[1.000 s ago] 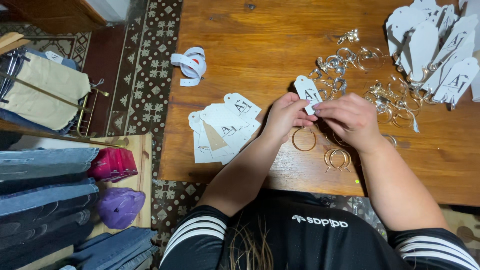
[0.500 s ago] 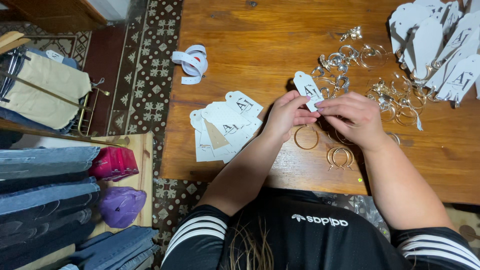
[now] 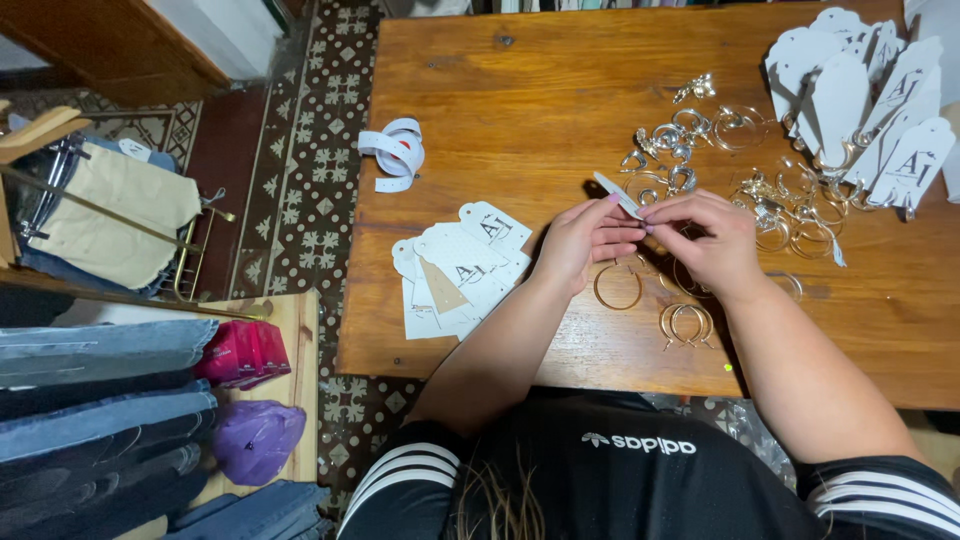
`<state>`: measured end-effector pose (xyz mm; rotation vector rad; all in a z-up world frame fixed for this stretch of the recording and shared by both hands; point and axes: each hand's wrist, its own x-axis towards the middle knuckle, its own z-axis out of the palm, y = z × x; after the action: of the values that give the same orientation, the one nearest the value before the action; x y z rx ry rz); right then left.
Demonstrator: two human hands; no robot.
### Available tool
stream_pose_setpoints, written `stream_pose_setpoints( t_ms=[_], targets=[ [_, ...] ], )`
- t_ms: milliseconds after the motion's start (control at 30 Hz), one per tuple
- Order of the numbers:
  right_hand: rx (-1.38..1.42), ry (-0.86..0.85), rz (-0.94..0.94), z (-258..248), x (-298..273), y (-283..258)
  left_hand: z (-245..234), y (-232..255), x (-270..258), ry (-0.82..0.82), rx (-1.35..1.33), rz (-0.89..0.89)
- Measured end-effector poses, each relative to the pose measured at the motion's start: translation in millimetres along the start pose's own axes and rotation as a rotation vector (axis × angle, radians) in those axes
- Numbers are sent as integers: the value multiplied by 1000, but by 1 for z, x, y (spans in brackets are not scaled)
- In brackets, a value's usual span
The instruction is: The person attaches brand tags to various earrings and hoops by hand at a wooden table, then places the tagged items back onto the table surface.
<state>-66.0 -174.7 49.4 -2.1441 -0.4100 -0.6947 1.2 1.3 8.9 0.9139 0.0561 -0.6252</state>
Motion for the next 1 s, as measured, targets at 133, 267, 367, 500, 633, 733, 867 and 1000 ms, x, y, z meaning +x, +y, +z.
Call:
stream_pose_setpoints(
  t_ms=[133,267,367,500,633,733,867,1000],
  targets=[
    [409,123,403,3,-13,32,-2,2,-4,-4,427,311],
    [683,163,542,13,-32,79,6,21,-23,101,1044,942],
    [766,136,541,18,-31,75,2,15,-22,-12,1216,813],
    [771,116,530,17,-34,80,-4,14,-12,-53,1209,730],
    [788,112,539,14,-32,82,-6,13,-11,-99,930,436],
    [802,83,546,12,-33,83,-10,10,-8,-103,793,316],
    [839,82,521,14,-33,81,4,24,-27,-192,493,160],
    [859,77,510,16,-37,91,-6,14,-13,-255,358,71]
  ],
)
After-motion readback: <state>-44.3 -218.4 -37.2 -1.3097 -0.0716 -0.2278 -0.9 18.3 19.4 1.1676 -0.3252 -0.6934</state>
